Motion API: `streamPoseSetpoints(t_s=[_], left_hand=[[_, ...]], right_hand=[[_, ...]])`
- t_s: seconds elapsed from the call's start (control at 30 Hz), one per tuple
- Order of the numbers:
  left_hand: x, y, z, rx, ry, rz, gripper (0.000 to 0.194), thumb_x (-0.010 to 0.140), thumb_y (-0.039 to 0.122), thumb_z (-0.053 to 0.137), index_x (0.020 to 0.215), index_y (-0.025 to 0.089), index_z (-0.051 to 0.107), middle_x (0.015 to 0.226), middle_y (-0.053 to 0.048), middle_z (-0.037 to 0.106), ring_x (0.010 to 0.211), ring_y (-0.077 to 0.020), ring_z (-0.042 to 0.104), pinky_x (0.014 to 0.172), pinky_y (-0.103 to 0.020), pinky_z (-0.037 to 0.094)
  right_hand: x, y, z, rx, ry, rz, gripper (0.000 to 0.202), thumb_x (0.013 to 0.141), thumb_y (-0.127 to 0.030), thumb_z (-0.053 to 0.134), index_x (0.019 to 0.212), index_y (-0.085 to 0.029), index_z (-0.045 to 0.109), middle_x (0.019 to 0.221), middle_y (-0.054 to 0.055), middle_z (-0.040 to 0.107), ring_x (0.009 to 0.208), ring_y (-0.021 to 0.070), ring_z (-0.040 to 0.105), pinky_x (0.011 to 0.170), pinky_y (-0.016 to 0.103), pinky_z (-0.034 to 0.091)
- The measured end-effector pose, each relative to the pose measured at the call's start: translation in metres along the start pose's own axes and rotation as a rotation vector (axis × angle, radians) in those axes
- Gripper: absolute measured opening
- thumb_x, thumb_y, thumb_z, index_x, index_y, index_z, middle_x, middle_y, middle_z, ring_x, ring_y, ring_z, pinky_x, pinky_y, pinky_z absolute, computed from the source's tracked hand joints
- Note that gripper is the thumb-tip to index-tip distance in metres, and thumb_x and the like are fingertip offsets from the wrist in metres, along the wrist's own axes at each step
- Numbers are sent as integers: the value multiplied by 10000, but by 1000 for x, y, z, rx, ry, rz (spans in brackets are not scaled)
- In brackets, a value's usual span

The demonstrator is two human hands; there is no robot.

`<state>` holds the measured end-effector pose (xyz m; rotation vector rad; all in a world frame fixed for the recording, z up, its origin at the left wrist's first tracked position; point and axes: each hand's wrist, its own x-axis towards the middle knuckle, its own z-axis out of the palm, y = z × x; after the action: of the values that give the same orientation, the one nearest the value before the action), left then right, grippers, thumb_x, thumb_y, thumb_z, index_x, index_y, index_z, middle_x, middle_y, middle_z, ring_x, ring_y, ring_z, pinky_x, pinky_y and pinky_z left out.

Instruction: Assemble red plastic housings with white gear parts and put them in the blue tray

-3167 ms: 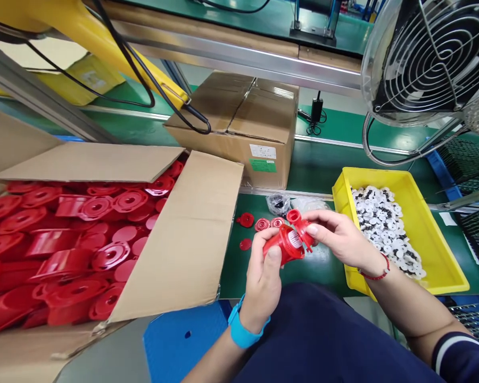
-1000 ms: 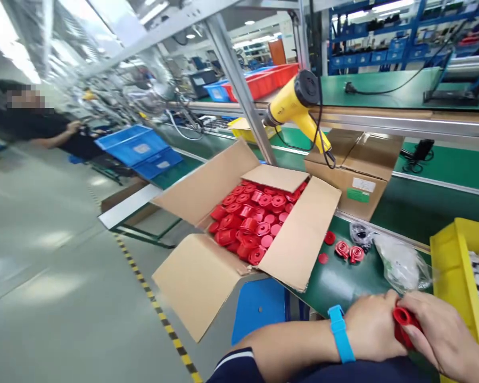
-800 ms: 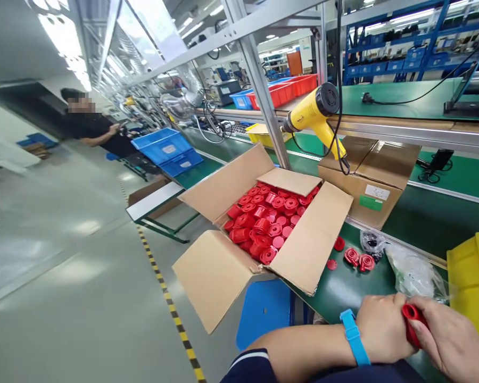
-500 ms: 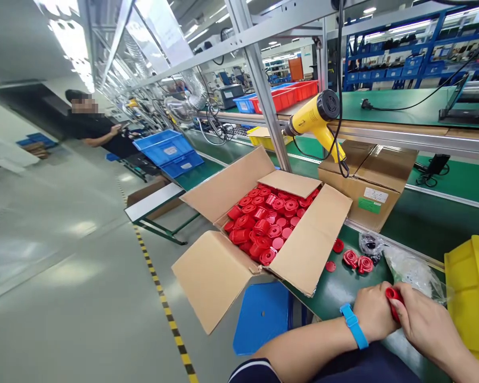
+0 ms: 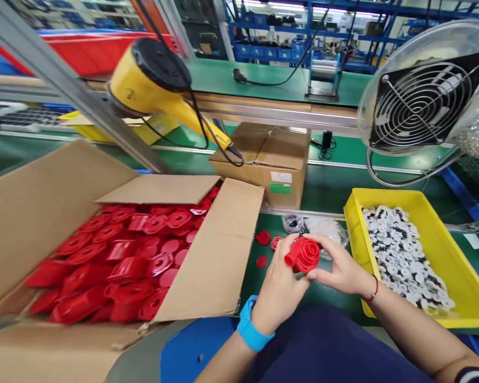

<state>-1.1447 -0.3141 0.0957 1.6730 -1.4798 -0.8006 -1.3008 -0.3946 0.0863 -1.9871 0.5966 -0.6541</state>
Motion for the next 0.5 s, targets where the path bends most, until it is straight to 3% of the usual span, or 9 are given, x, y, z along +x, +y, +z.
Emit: streamPoseSetpoints(t_s=[0.13, 0.2, 0.33, 0.5], left_hand=[[-9, 6, 0, -281, -70, -25, 491, 852, 386, 526, 1278, 223, 344, 1294, -80, 439, 1177, -180, 469, 1011, -345, 393], [-10, 5, 2, -406, -71, -40, 464, 878, 384, 492, 1288, 219, 351, 1319, -87, 439, 1171, -167, 491, 995, -303, 417], [-9, 7, 6, -522, -21, 3, 446, 877, 315, 515, 1287, 217, 372, 1332, -93, 456, 1165, -147, 514, 937, -217, 462], [-10, 9, 7, -493, 23, 52, 452, 850, 211, 557, 1274, 240, 404, 1293, -87, 495, 1105, -123, 558, 876, -172, 489]], right_hand=[[-8, 2, -12, 437, 40, 33, 562, 843, -418, 551, 1326, -175, 396, 1315, 110, 453, 1221, 175, 449, 1044, 333, 370], [-11, 1, -16, 531, 36, 40, 612, 831, -446, 560, 1343, -163, 382, 1324, 123, 440, 1231, 191, 441, 1060, 357, 350], [-17, -6, -21, 457, -8, 26, 691, 807, -374, 608, 1397, -176, 308, 1381, 129, 377, 1285, 202, 380, 1100, 381, 290], [-21, -14, -22, 380, 8, -45, 742, 775, -250, 652, 1408, -239, 265, 1395, 98, 364, 1289, 181, 378, 1099, 362, 295]])
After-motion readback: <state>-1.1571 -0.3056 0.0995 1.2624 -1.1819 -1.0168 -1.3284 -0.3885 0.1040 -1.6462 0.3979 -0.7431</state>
